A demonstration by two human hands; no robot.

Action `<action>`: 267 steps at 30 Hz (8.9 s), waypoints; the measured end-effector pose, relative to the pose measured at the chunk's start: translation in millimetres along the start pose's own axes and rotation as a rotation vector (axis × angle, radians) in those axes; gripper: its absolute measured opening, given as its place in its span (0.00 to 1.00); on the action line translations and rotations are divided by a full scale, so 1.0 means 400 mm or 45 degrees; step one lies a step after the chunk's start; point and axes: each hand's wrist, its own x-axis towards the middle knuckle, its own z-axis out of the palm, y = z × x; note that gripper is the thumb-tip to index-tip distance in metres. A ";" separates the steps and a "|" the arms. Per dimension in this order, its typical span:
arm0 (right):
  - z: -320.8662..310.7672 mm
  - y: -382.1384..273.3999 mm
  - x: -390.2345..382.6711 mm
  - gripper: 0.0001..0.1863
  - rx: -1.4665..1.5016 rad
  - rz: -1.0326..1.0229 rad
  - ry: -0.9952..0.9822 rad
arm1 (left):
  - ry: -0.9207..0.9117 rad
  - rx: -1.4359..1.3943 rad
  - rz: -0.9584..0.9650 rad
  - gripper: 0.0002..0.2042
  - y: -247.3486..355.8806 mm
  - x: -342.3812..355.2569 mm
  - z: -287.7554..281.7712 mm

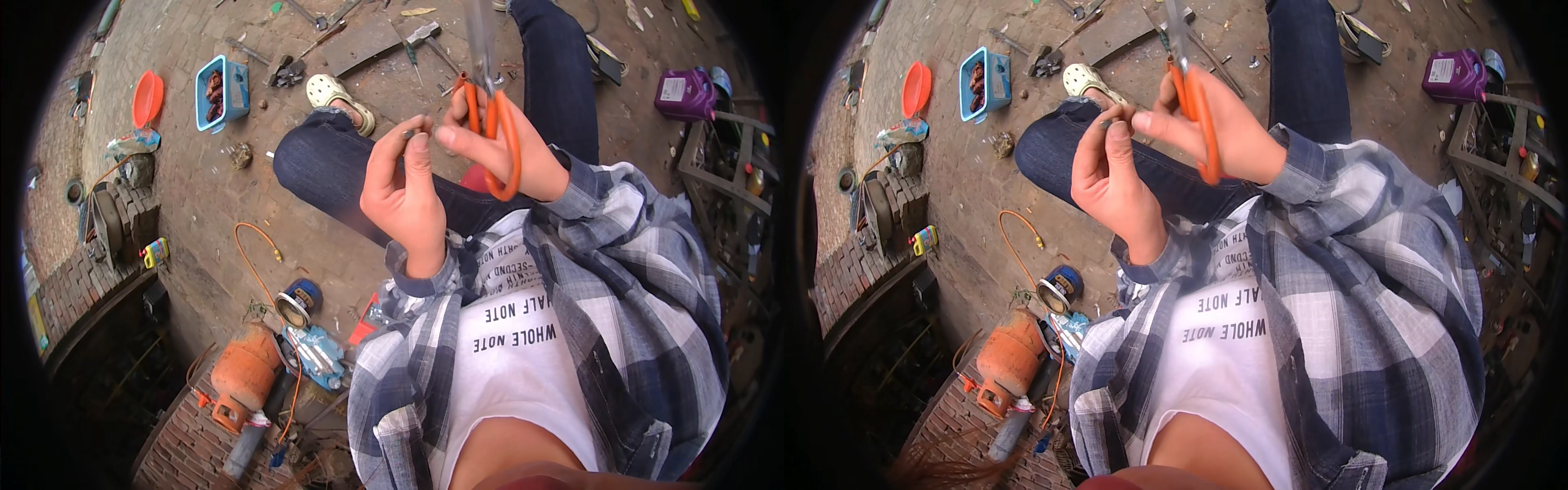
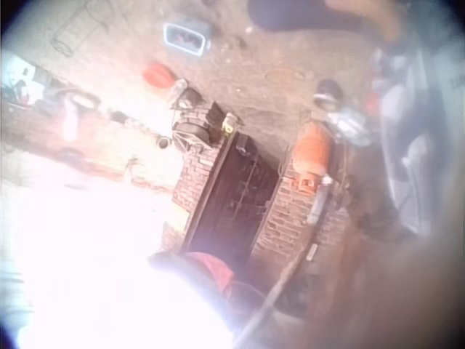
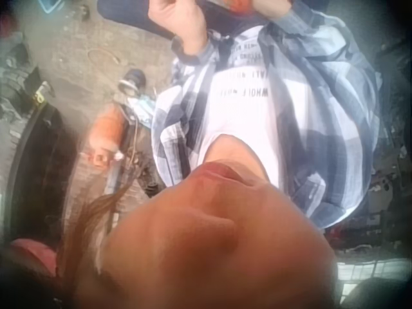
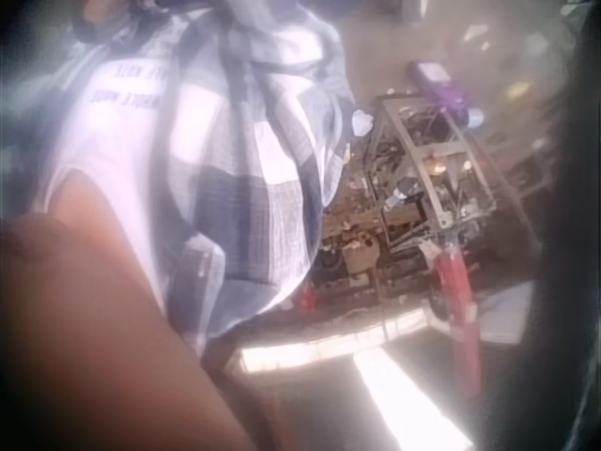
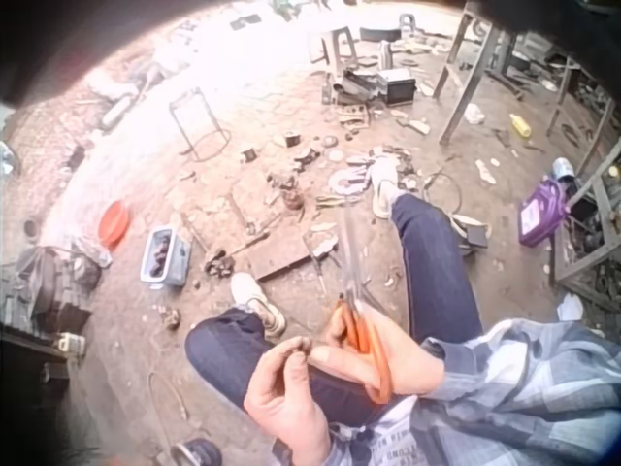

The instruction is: The person sits on the ground and uses a hammer to strike a small metal piece on a metal plate. They then use orange-handled shears to trim and shape the metal piece repeatedly.

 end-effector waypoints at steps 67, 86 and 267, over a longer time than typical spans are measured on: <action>-0.020 -0.026 -0.034 0.33 -1.056 -0.218 -0.288 | 0.052 0.959 0.804 0.08 -0.012 0.036 -0.042; -0.018 -0.027 -0.021 0.31 -1.121 -0.078 -0.351 | 0.153 0.885 0.746 0.04 -0.018 0.024 -0.043; -0.122 0.701 0.164 0.24 -1.542 0.399 -0.159 | 0.088 0.396 -0.657 0.08 -0.535 0.209 0.021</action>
